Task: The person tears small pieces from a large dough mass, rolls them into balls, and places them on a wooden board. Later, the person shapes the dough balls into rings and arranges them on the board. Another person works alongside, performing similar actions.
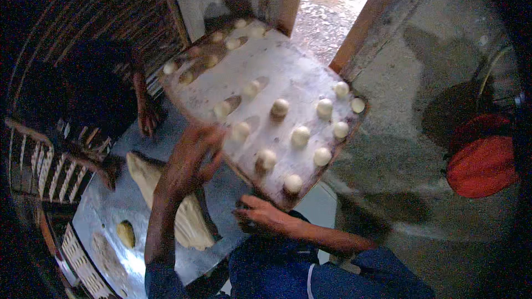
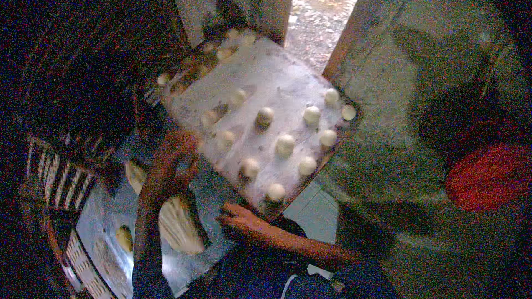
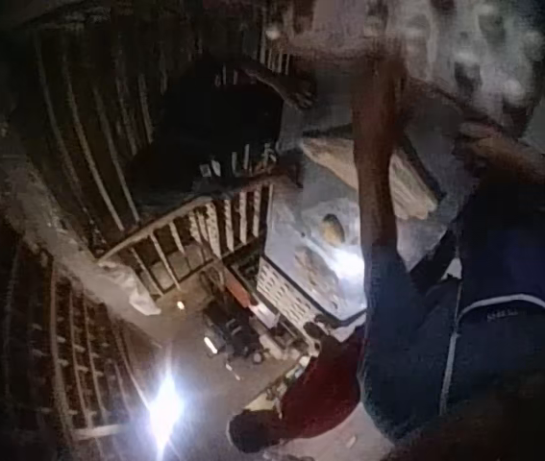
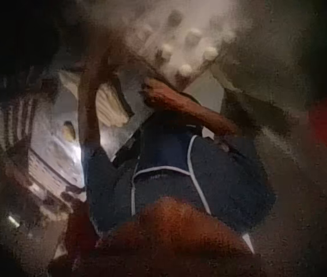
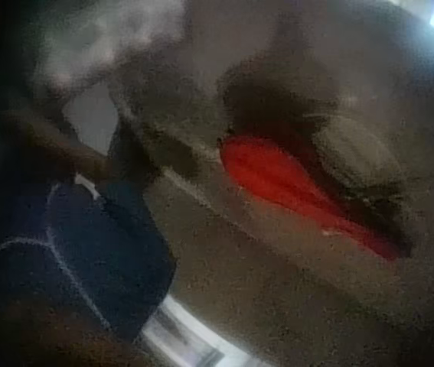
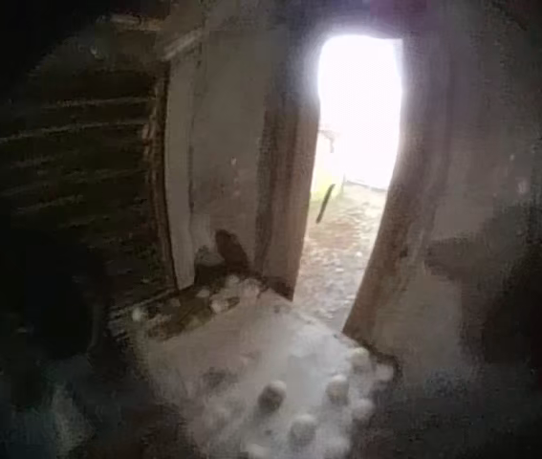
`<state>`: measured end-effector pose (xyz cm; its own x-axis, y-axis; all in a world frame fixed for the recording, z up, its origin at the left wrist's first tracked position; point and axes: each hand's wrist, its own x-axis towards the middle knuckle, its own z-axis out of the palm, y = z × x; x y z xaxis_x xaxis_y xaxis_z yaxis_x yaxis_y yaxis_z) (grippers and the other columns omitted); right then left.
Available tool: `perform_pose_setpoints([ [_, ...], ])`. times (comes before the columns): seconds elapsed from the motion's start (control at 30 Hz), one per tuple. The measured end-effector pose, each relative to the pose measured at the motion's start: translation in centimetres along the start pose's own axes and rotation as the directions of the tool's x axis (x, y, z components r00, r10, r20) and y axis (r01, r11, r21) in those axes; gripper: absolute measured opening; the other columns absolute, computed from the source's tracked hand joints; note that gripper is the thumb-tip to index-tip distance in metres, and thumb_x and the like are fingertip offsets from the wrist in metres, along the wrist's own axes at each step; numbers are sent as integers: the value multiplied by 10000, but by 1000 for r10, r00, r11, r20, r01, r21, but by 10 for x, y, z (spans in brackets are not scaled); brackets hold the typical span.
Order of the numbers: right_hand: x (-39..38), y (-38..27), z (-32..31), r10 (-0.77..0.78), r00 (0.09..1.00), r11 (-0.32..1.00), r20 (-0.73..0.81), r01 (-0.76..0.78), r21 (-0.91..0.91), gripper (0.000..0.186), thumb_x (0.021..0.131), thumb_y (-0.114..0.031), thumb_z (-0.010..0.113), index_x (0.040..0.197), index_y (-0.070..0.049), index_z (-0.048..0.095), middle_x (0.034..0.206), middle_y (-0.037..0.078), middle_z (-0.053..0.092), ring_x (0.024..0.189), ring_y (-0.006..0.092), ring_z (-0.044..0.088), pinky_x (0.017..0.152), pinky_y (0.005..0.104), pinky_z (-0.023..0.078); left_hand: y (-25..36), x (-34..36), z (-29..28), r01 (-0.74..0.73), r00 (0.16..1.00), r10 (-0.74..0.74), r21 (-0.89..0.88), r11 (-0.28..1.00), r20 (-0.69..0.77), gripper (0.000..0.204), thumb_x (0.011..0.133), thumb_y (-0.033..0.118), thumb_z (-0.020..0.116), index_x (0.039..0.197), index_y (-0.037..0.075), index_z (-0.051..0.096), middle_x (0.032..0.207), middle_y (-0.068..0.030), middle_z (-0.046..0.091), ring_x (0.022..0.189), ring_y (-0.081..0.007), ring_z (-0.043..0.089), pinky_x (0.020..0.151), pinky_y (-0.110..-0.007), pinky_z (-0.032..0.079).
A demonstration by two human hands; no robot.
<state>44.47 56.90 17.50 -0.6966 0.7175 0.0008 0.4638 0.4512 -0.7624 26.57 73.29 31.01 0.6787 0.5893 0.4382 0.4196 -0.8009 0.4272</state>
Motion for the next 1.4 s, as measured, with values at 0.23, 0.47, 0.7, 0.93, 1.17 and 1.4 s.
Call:
perform_pose_setpoints([
  [0.23, 5, 34, -261, -35, 408, 981, -912, -158, -109, 1170, 688, -278, 934, 1553, 16, 204, 1132, 118, 686, 973, 257, 645, 843, 360, 529, -131, 226, 175, 186, 974, -147, -231, 955, 175, 926, 741, 81, 736, 1521, 80, 235, 1138, -206, 629, 1038, -415, 609, 938, -470, 510],
  [0.47, -10, 66, -256, 165, 443, 821, -881, -557, -126, 1187, 756, -412, 860, 1588, 8, 126, 1198, 200, 642, 1022, 331, 595, 908, 447, 459, -22, 143, 137, 154, 960, -199, -220, 963, -198, 808, 808, 212, 757, 1481, 1, 363, 1491, -242, 437, 1400, -440, 398, 1192, -491, 298],
  [0.7, 7, -36, -38, 196, 970, 228, 144, -188, 955, 868, 1004, -672, 295, 1546, 7, 294, 1538, 184, 404, 1420, 284, 359, 1182, 456, 255, 112, -146, 124, 545, 806, -529, -12, 838, -266, 874, 953, 748, 270, 1536, 110, 396, 1647, -243, 188, 1549, -419, 18, 1156, -678, -129],
  [0.93, -22, -47, 51, 124, 837, 483, 533, -520, 704, 545, 1076, -435, 437, 1345, 20, 572, 1304, 142, 633, 1211, 234, 588, 1065, 378, 433, 107, -371, 74, 929, 158, -906, -252, 271, -392, 802, 782, 144, 802, 1494, 97, 436, 1518, -187, 392, 1404, -406, 367, 1153, -522, 332],
  [1.17, 31, -62, 174, 392, 767, 166, 509, -603, 781, 474, 1066, -421, 483, 1322, -37, 591, 1162, 82, 673, 1083, 212, 629, 955, 367, 505, 21, -380, 77, 787, 521, -801, -196, 584, -294, 541, 698, 26, 754, 1232, 67, 674, 1187, -191, 624, 1072, -396, 634, 901, -437, 558],
  [1.4, 84, -79, 217, 568, 797, 443, 206, -507, 739, 330, 1020, -344, 599, 1168, -52, 639, 1021, 64, 682, 876, 233, 659, 774, 390, 549, 164, -362, 23, 813, 429, -880, -337, 474, -203, 382, 860, 134, 723, 1220, 14, 687, 1279, -207, 651, 964, -349, 708, 830, -424, 573],
])
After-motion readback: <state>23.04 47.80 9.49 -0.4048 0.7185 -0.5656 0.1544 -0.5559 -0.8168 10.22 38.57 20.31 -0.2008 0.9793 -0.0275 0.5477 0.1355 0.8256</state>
